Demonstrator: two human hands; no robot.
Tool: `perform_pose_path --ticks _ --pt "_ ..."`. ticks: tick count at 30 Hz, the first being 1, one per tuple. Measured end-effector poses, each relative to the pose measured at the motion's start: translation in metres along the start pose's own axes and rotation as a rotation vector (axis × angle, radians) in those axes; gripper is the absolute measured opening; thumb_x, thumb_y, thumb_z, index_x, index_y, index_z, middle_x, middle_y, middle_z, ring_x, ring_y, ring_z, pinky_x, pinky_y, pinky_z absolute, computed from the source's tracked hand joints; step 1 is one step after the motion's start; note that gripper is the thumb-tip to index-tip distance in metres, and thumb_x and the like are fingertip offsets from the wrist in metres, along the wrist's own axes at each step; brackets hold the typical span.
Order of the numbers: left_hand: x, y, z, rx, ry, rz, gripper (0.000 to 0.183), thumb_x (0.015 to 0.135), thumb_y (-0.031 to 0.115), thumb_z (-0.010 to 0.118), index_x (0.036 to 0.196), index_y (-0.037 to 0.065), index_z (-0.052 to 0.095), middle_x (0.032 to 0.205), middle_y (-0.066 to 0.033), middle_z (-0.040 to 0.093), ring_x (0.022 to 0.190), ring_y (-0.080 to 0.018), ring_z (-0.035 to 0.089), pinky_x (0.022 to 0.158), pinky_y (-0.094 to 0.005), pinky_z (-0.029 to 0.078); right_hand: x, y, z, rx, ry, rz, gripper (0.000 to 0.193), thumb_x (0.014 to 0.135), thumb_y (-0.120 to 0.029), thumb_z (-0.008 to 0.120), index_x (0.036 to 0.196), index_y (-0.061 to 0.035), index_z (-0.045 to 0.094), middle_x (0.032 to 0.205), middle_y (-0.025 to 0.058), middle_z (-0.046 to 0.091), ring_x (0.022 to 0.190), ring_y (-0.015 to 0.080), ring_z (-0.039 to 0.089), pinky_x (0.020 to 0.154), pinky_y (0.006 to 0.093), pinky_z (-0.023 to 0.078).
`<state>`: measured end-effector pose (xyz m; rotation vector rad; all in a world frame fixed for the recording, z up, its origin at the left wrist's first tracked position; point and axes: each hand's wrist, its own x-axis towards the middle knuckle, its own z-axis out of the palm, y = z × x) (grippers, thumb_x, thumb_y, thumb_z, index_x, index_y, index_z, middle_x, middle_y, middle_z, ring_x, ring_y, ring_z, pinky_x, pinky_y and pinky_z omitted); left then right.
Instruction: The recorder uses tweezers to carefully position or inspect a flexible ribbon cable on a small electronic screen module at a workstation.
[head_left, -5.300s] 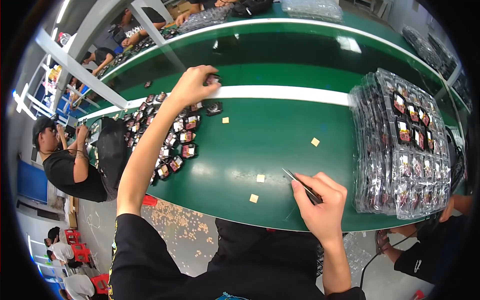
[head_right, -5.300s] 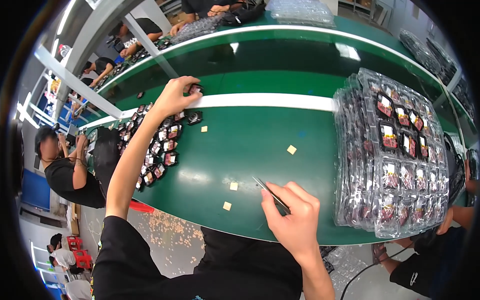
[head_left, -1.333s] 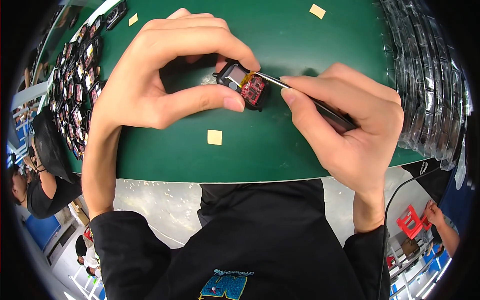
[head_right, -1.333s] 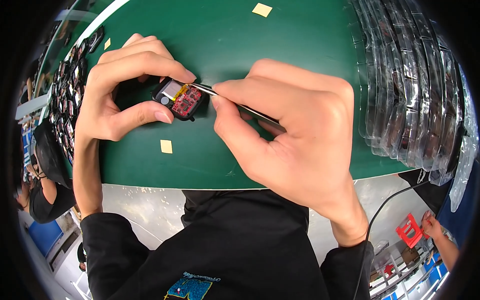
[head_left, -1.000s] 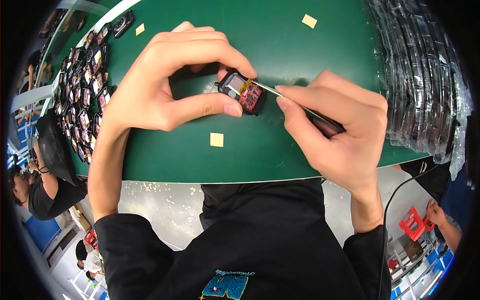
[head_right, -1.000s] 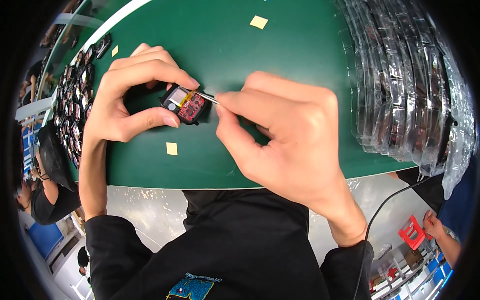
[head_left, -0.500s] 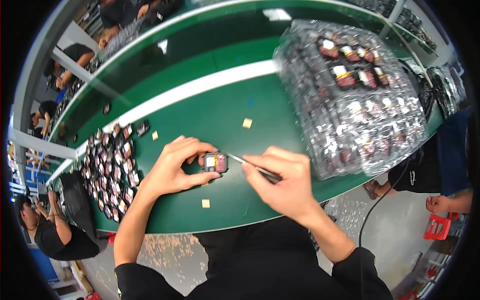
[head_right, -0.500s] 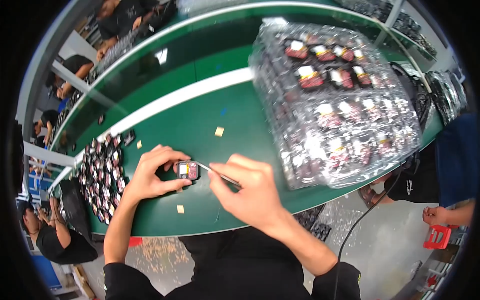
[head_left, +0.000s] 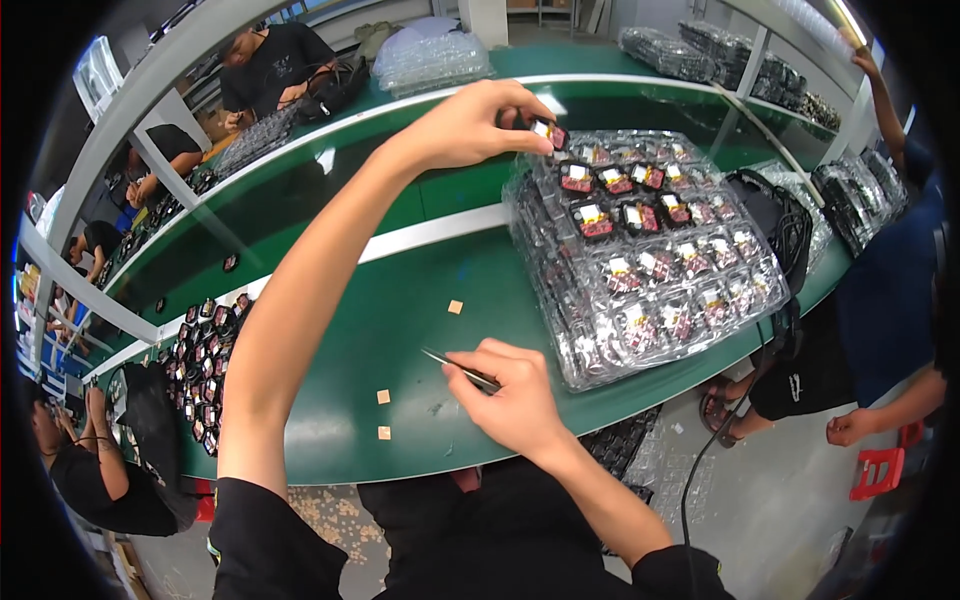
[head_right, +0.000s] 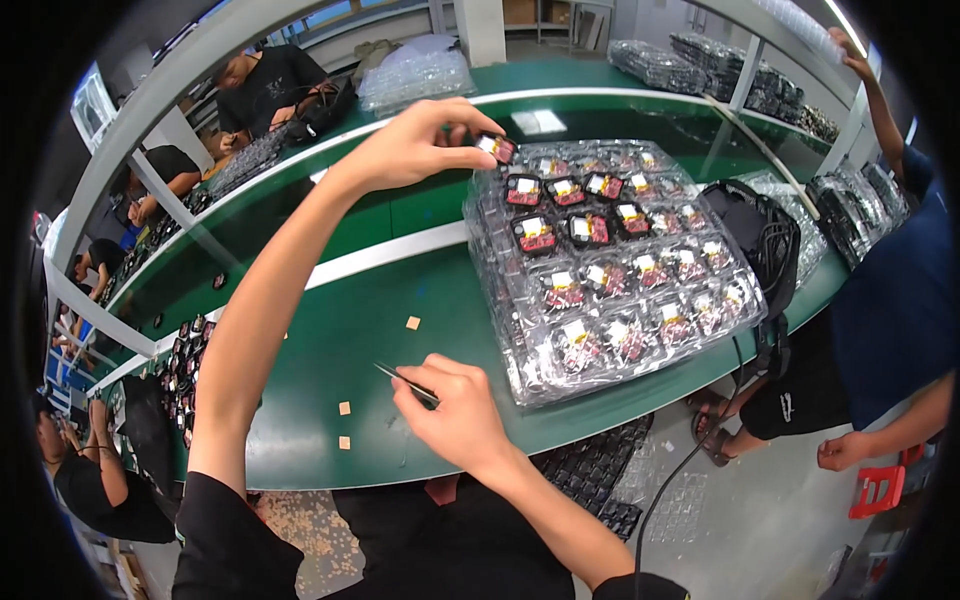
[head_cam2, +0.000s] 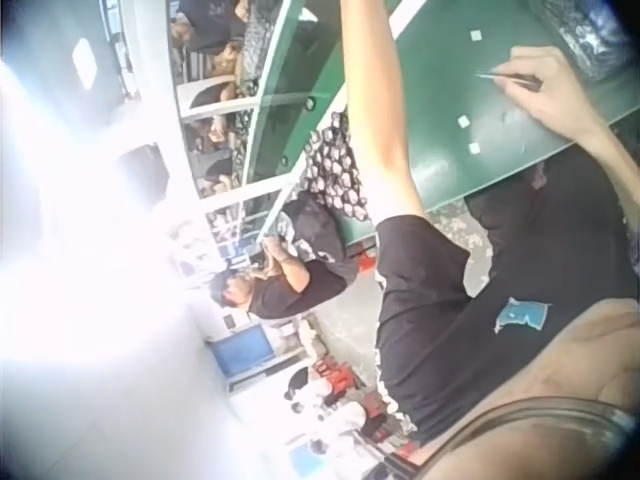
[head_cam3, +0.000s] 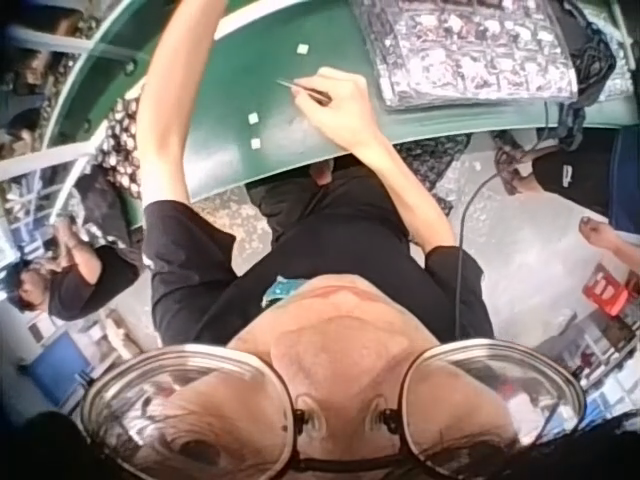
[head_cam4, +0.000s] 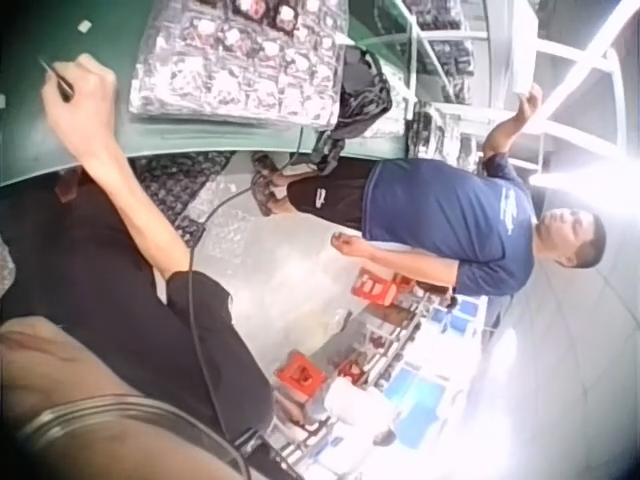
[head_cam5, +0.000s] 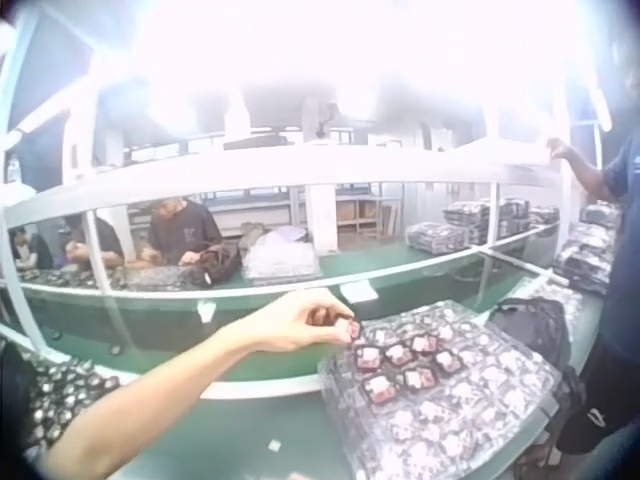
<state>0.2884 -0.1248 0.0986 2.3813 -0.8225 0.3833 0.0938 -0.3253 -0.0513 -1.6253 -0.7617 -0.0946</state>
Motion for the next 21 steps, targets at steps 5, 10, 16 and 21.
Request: perform_pose_path --ticks 5,10,16,21 --pt "0.017 -0.012 0.000 0.050 -0.192 0.008 0.048 0.100 0.030 0.082 0.144 0.011 0.076 0.133 -0.0107 0.077 0.120 -0.0230 0.070 0.097 -0.0385 0.056 -0.002 -0.003 0.004 0.008 -0.001 0.019 0.015 0.093 -0.006 0.083 0.107 0.0016 0.086 0.074 0.0095 0.070 0.058 0.0148 0.062 0.054 0.0317 0.044" --pt "-0.034 -0.022 -0.007 -0.044 0.085 -0.100 0.040 0.106 0.014 0.069 0.145 0.008 0.072 0.138 -0.0104 0.077 0.125 -0.0250 0.071 0.104 -0.0411 0.056 0.000 -0.008 0.000 -0.010 -0.031 0.002 0.016 0.093 -0.006 0.082 0.107 0.0030 0.084 0.077 0.0108 0.071 0.060 0.0196 0.065 0.055 0.0341 0.049" --pt "-0.192 -0.106 -0.056 0.603 -0.057 -0.511 0.031 0.104 0.017 0.066 0.133 0.009 0.074 0.137 -0.0174 0.073 0.133 -0.0400 0.064 0.116 -0.0506 0.051 -0.001 -0.009 -0.003 -0.036 -0.055 -0.006 0.016 0.091 -0.003 0.082 0.106 0.0046 0.084 0.075 0.0103 0.069 0.058 0.0172 0.064 0.055 0.0322 0.048" --pt "-0.372 -0.148 -0.125 0.923 -0.034 -1.045 0.040 0.102 0.023 0.063 0.140 0.016 0.072 0.139 -0.0171 0.071 0.135 -0.0394 0.065 0.113 -0.0553 0.054 0.001 -0.009 0.002 -0.035 -0.100 -0.015 0.016 0.091 -0.003 0.083 0.105 0.0046 0.084 0.075 0.0102 0.070 0.057 0.0170 0.063 0.053 0.0323 0.047"
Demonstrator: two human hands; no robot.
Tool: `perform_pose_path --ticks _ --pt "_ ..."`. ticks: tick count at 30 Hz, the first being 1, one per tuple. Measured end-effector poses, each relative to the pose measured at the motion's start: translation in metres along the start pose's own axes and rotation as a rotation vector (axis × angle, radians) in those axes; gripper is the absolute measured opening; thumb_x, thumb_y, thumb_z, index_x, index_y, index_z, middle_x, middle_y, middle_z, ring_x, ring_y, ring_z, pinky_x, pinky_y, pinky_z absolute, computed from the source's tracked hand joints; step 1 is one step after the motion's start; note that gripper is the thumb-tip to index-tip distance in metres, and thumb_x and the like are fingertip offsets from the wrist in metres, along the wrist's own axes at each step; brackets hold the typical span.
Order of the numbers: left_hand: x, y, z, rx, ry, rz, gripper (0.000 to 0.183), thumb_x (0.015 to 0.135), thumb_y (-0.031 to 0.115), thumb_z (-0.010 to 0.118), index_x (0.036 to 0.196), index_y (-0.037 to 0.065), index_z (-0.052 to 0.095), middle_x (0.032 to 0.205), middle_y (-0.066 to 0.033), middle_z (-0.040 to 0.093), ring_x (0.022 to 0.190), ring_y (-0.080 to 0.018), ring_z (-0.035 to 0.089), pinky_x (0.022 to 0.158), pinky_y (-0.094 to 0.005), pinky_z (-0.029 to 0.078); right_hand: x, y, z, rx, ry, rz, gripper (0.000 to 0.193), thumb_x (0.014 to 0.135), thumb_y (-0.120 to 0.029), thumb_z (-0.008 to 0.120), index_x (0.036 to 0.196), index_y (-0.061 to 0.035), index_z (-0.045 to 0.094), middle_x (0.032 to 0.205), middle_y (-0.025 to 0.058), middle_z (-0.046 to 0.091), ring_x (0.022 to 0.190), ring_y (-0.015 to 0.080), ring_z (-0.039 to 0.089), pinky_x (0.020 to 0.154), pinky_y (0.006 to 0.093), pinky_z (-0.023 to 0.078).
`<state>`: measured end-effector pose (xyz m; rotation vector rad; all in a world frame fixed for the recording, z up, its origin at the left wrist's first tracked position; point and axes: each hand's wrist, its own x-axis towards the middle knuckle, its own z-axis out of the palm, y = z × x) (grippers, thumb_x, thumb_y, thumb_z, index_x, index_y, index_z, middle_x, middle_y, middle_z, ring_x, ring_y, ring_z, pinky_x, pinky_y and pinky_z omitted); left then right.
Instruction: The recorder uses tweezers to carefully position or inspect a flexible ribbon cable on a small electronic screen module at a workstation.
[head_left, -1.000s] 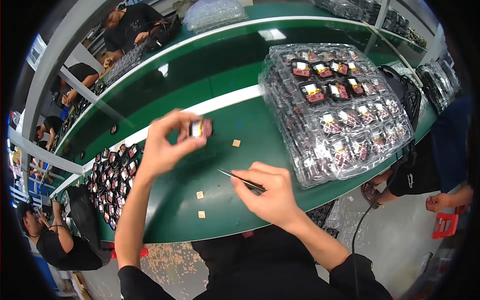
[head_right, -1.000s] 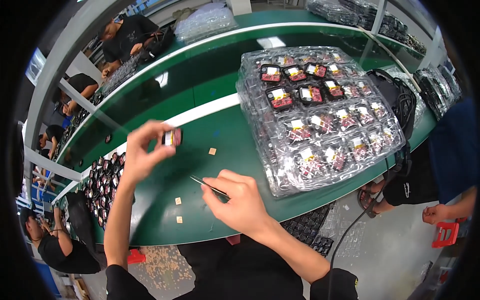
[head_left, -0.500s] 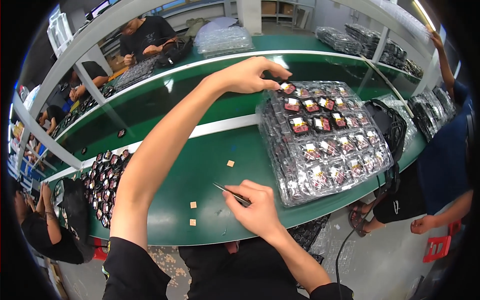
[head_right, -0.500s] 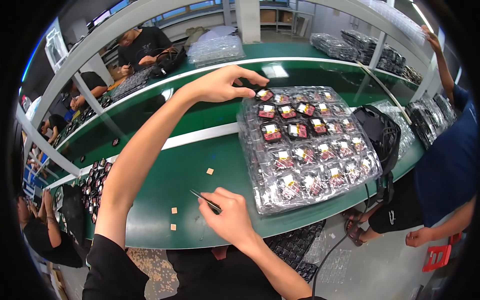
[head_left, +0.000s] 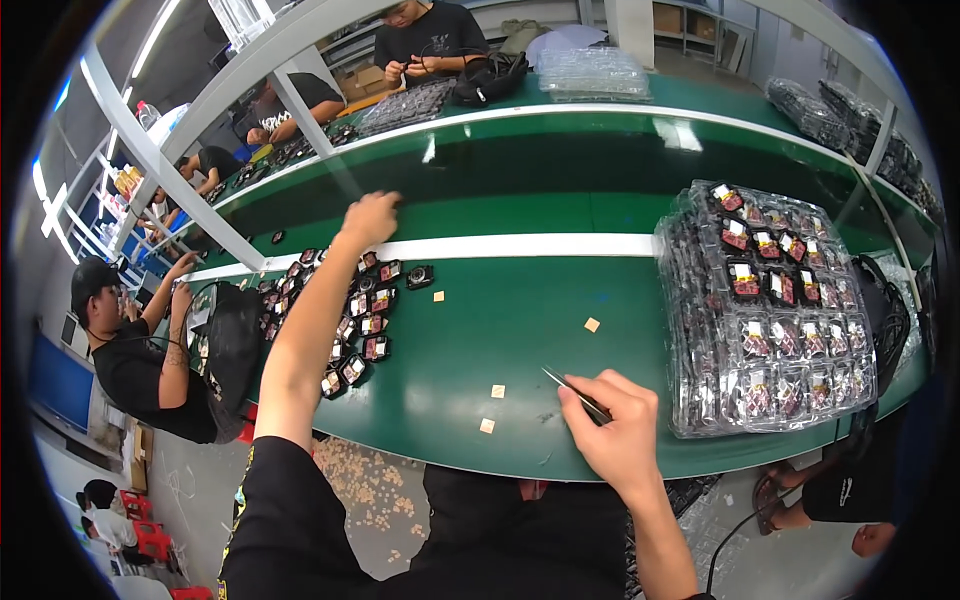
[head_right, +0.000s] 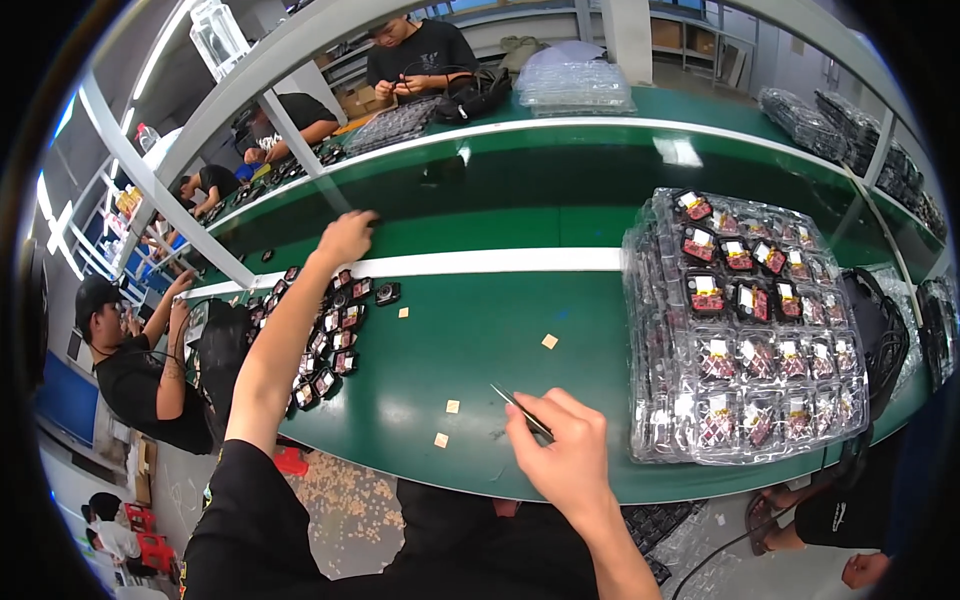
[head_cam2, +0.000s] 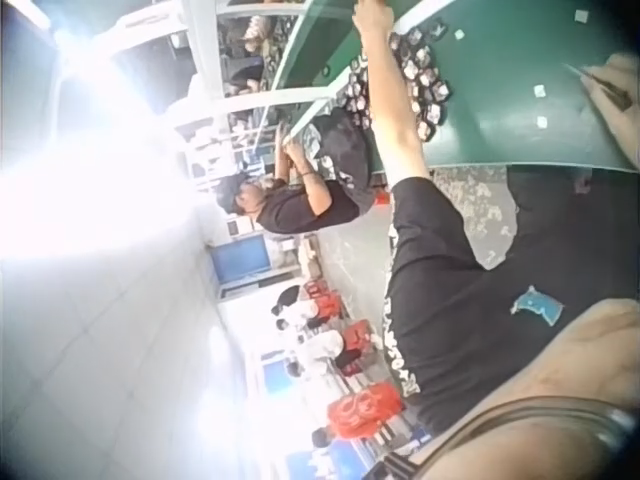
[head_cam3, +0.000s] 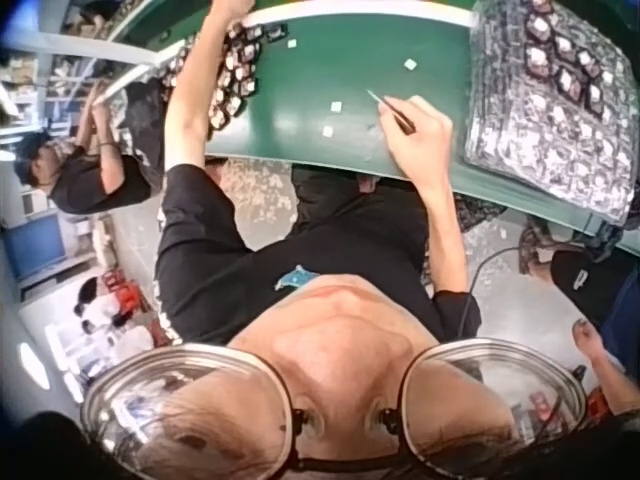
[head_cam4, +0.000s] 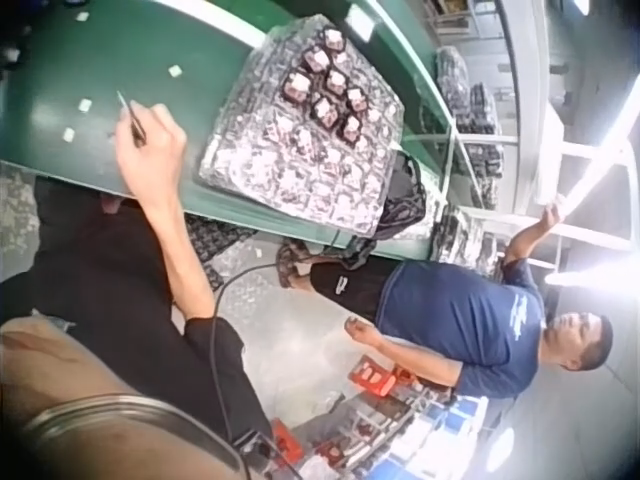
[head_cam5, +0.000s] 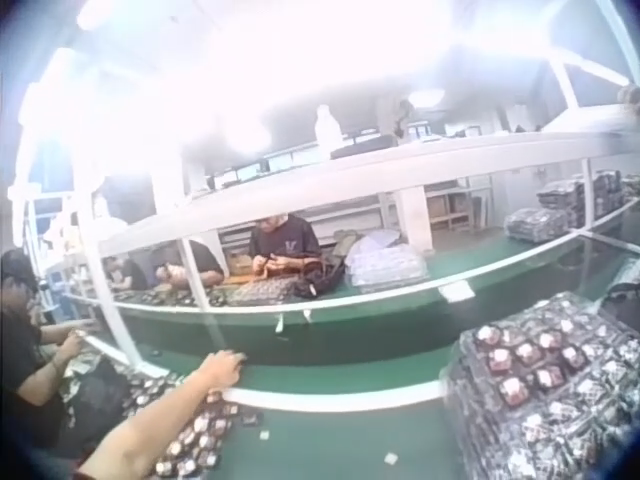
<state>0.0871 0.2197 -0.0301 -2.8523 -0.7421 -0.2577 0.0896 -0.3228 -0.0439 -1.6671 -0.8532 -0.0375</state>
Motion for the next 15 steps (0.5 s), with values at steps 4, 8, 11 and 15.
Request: perform_pose_path --ticks 4,8,11,15 --pt "-0.021 -0.037 0.004 -0.145 0.049 -0.005 0.035 0.105 0.029 0.069 0.135 0.010 0.071 0.130 -0.0198 0.071 0.121 -0.0422 0.070 0.104 -0.0506 0.057 -0.001 0.002 0.001 -0.020 0.002 -0.013 0.015 0.091 -0.003 0.083 0.104 0.0052 0.084 0.074 0.0098 0.070 0.056 0.0156 0.061 0.051 0.0318 0.044" --pt "-0.023 -0.015 -0.011 -0.371 0.081 0.085 0.040 0.100 0.019 0.078 0.136 0.005 0.069 0.120 -0.0214 0.074 0.111 -0.0395 0.073 0.100 -0.0468 0.059 0.000 -0.003 0.001 -0.032 -0.005 -0.001 0.013 0.092 -0.001 0.082 0.103 0.0055 0.084 0.073 0.0094 0.068 0.056 0.0142 0.060 0.051 0.0312 0.043" --pt "-0.050 0.065 -0.045 -0.703 0.025 0.277 0.049 0.098 0.013 0.080 0.145 0.002 0.066 0.127 -0.0186 0.076 0.115 -0.0296 0.074 0.103 -0.0416 0.059 -0.001 -0.005 0.000 -0.056 0.027 0.000 0.013 0.091 0.001 0.083 0.103 0.0054 0.083 0.073 0.0093 0.069 0.056 0.0144 0.060 0.052 0.0308 0.043" --pt "-0.119 0.164 -0.079 -0.917 -0.300 0.641 0.066 0.093 0.005 0.082 0.155 0.006 0.061 0.140 -0.0157 0.074 0.130 -0.0292 0.070 0.115 -0.0437 0.054 -0.001 0.001 0.000 -0.087 0.087 -0.007 0.014 0.090 0.002 0.084 0.103 0.0054 0.083 0.073 0.0086 0.068 0.057 0.0143 0.059 0.052 0.0302 0.043"
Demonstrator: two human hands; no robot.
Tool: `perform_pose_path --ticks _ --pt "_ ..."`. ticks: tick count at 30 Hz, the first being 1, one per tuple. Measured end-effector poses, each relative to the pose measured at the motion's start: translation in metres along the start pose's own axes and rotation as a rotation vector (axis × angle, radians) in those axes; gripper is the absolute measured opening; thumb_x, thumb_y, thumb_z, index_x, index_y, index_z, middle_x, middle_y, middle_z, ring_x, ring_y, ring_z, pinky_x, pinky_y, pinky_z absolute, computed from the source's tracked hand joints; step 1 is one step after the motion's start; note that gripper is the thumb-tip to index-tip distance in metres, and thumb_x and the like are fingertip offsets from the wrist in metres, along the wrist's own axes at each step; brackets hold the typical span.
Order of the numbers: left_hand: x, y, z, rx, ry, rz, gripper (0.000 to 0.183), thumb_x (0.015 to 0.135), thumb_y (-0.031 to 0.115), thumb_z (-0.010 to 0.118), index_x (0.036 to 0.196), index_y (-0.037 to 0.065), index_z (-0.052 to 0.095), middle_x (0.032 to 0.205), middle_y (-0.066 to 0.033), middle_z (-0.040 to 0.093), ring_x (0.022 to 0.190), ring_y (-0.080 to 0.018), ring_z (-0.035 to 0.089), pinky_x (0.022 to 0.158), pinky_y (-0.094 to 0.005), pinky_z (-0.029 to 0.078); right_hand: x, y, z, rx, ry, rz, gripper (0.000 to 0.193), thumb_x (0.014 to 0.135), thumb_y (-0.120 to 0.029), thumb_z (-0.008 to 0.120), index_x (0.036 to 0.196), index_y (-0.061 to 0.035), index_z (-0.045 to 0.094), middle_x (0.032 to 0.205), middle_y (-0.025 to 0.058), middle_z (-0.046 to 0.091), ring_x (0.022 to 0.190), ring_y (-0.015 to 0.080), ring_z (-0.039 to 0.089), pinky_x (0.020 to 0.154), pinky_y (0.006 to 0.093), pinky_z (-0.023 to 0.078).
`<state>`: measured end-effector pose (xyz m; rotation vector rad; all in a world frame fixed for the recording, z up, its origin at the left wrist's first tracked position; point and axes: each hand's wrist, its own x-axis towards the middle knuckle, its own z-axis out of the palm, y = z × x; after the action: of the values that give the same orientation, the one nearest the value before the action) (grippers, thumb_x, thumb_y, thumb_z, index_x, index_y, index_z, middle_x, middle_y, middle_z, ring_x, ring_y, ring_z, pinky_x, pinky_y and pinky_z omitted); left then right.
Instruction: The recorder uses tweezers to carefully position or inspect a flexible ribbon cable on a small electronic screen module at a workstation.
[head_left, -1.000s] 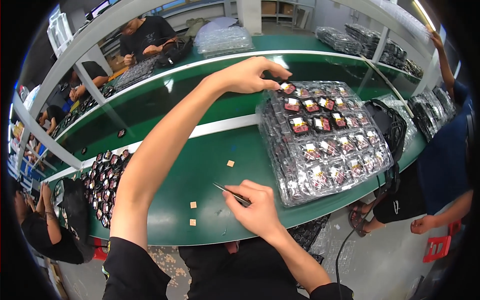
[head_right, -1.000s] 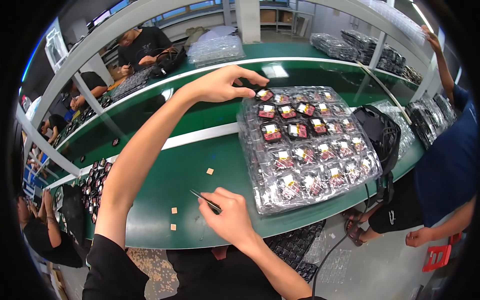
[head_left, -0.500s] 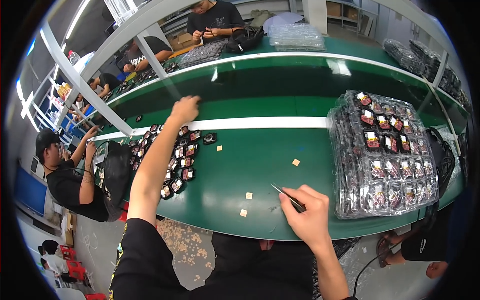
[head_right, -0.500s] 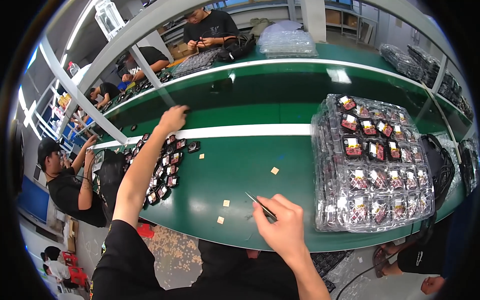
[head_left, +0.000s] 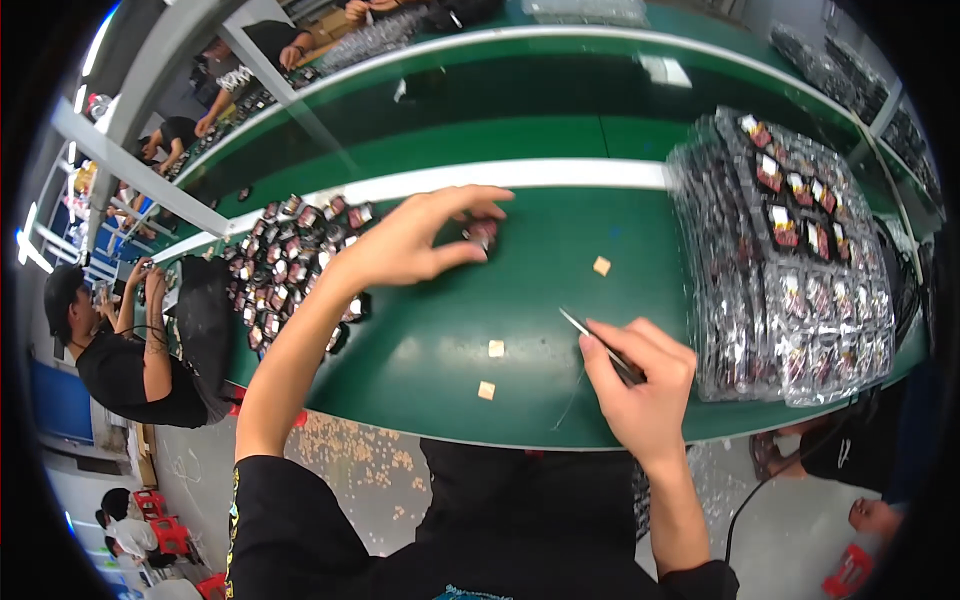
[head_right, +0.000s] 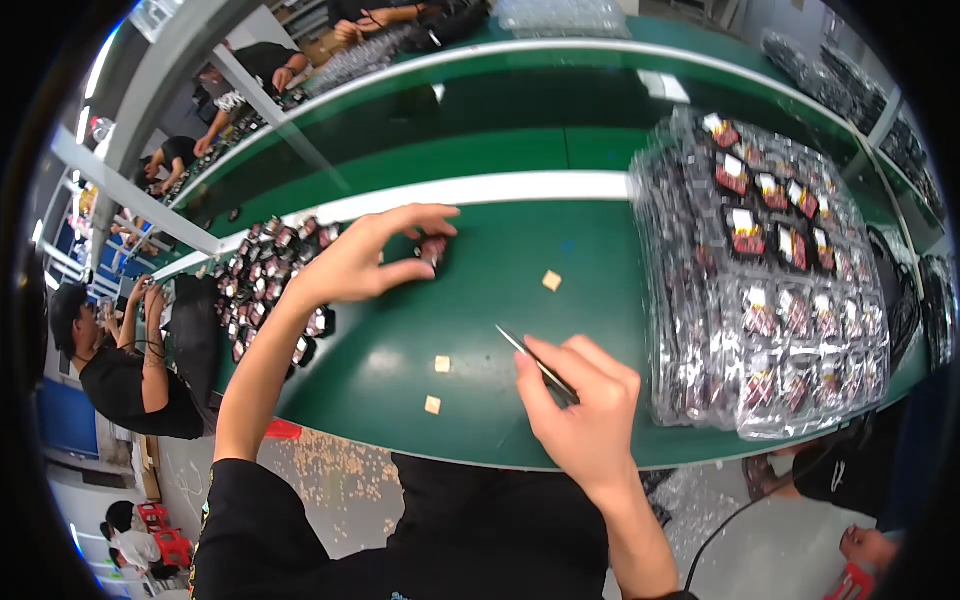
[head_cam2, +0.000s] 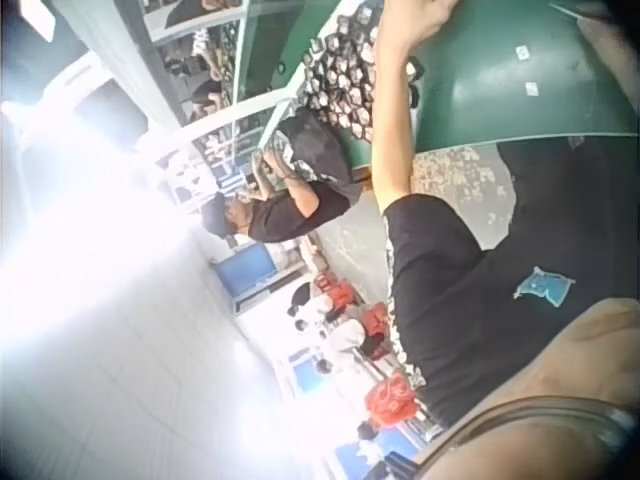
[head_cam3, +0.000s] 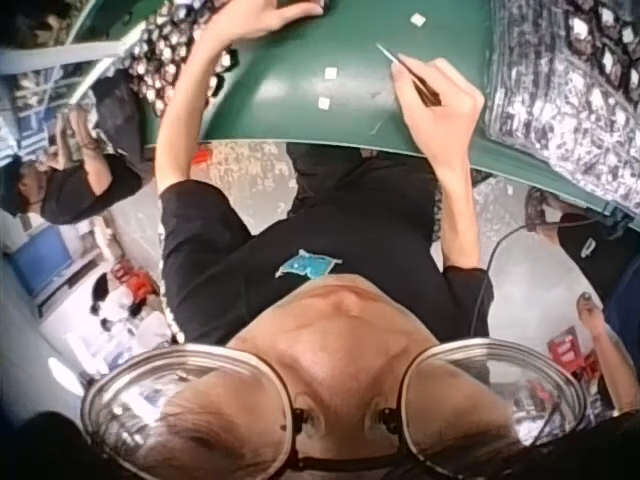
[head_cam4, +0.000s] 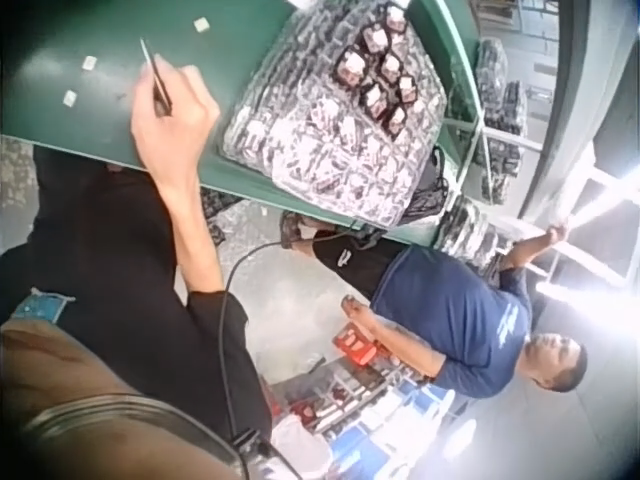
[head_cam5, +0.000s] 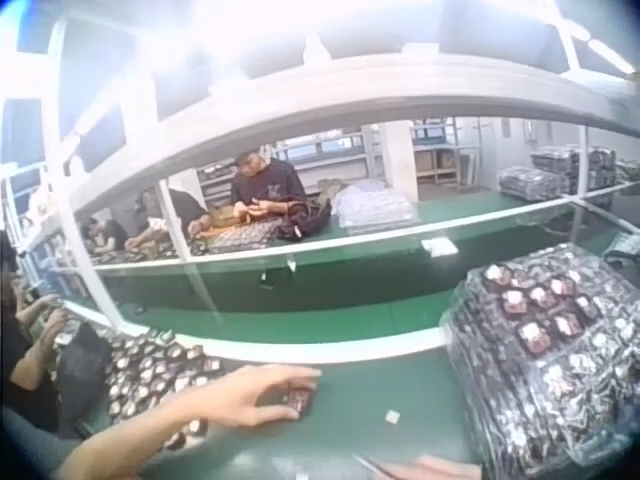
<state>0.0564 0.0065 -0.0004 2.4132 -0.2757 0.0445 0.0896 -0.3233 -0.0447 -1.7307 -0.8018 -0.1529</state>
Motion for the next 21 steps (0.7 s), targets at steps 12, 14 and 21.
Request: perform_pose_path --ticks 12,14,21 --pt "-0.018 0.023 0.058 0.120 0.115 0.140 0.053 0.079 0.019 0.096 0.127 0.005 0.079 0.123 -0.0092 0.068 0.115 -0.0294 0.063 0.101 -0.0415 0.052 0.002 0.004 0.003 -0.025 -0.064 0.051 0.019 0.087 0.003 0.086 0.106 0.0038 0.083 0.071 0.0058 0.065 0.056 0.0110 0.056 0.051 0.0284 0.041" --pt "-0.017 0.024 0.057 0.136 0.106 0.145 0.052 0.080 0.018 0.096 0.127 0.005 0.078 0.123 -0.0094 0.068 0.113 -0.0294 0.063 0.100 -0.0411 0.052 0.002 0.003 0.003 -0.045 -0.068 0.052 0.019 0.087 0.003 0.086 0.106 0.0036 0.084 0.071 0.0054 0.064 0.055 0.0103 0.055 0.051 0.0281 0.041" --pt "-0.025 0.036 0.062 -0.017 -0.032 0.104 0.055 0.079 0.019 0.096 0.131 0.007 0.080 0.108 -0.0064 0.075 0.095 -0.0248 0.066 0.089 -0.0366 0.048 0.001 0.007 -0.002 0.058 -0.144 0.181 0.016 0.085 0.005 0.085 0.101 0.0034 0.084 0.068 0.0046 0.062 0.053 0.0086 0.050 0.050 0.0272 0.035"
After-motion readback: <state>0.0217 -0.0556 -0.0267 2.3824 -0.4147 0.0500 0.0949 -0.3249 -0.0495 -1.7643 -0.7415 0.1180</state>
